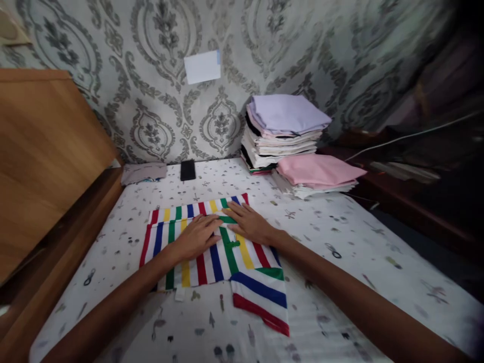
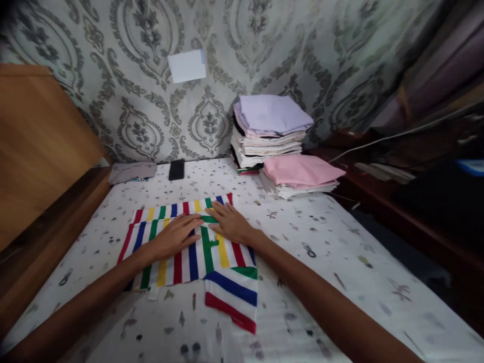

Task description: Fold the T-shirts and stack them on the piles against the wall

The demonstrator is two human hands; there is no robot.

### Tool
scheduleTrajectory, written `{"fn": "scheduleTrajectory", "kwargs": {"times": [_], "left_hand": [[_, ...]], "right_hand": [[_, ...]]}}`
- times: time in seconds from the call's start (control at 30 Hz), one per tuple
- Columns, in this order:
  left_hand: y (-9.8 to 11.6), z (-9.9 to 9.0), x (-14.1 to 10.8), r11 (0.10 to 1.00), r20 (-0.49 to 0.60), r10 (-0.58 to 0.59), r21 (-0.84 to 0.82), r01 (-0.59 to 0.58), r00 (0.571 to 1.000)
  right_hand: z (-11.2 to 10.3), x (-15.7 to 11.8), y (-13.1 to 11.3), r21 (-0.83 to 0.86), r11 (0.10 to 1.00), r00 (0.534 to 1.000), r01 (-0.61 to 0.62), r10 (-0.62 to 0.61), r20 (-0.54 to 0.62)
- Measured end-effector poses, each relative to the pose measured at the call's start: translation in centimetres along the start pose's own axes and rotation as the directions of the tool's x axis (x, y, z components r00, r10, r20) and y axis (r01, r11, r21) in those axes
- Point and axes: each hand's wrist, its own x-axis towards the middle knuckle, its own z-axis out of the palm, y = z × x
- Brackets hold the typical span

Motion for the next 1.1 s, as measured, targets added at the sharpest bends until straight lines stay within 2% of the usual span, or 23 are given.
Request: {"fn": "scheduleTrajectory", "kwargs": {"times": [0.1,0.23,0.3,0.4,0.47,0.53,0.67,0.8,0.87,0.93,1.03,1.1], "left_hand": [[-2.7,-1.0,-2.1,0.976,-0.050,-0.216,-0.024,0.215,0.975],[-7.7,-1.6,-5.9,0.879,-0.064,-0.473,0.035,0.476,0.879],[-9.7,-1.4,-7.3,0.845,-0.070,-0.523,0.081,0.528,0.849],[-11.0,-1.0,-8.4,0.839,-0.079,-0.524,0.123,0.530,0.848],[-10.6,-1.0,-8.4,0.836,-0.093,-0.521,0.143,0.529,0.848],[-9.2,-1.2,-7.9,0.850,-0.131,-0.486,0.160,0.502,0.864],[-5.3,-1.8,-5.8,0.938,-0.150,-0.303,0.128,0.323,0.941],[-2.5,-1.8,-3.2,0.976,-0.099,-0.213,0.033,0.217,0.972],[-1.9,-1.5,-2.3,0.984,-0.078,-0.177,-0.009,0.177,0.981],[-1.4,-1.0,-1.7,0.989,-0.029,-0.143,-0.027,0.142,0.989],[-0.8,-0.6,-2.0,0.992,0.080,-0.129,-0.008,0.130,0.988],[-0.4,-0.6,-3.4,0.993,0.117,-0.118,0.011,0.118,0.986]], "right_hand": [[0.1,0.1,0.1,0.025,1.000,1.000,0.002,-0.003,0.023],[-1.1,0.6,-1.2,0.059,0.997,0.999,0.040,-0.040,0.002],[-1.7,0.6,-2.1,0.056,0.997,0.998,0.058,-0.057,-0.015],[-2.4,0.4,-3.0,0.017,1.000,1.000,0.015,-0.014,-0.023],[-2.6,0.1,-3.3,-0.029,0.999,0.999,-0.040,0.040,-0.015],[-2.7,-0.1,-3.5,-0.029,0.994,0.994,-0.104,0.103,-0.025],[-3.0,0.0,-3.5,0.171,0.968,0.977,-0.187,0.200,-0.068],[-3.5,0.1,-3.2,0.326,0.930,0.969,-0.172,0.219,-0.111],[-3.6,0.0,-2.9,0.321,0.929,0.965,-0.185,0.233,-0.119],[-3.7,-0.2,-2.7,0.301,0.936,0.973,-0.184,0.217,-0.079],[-4.5,-1.6,-2.8,0.321,0.930,0.980,-0.180,0.198,-0.024],[-5.5,-3.5,-3.2,0.360,0.910,0.975,-0.205,0.221,-0.004]]}}
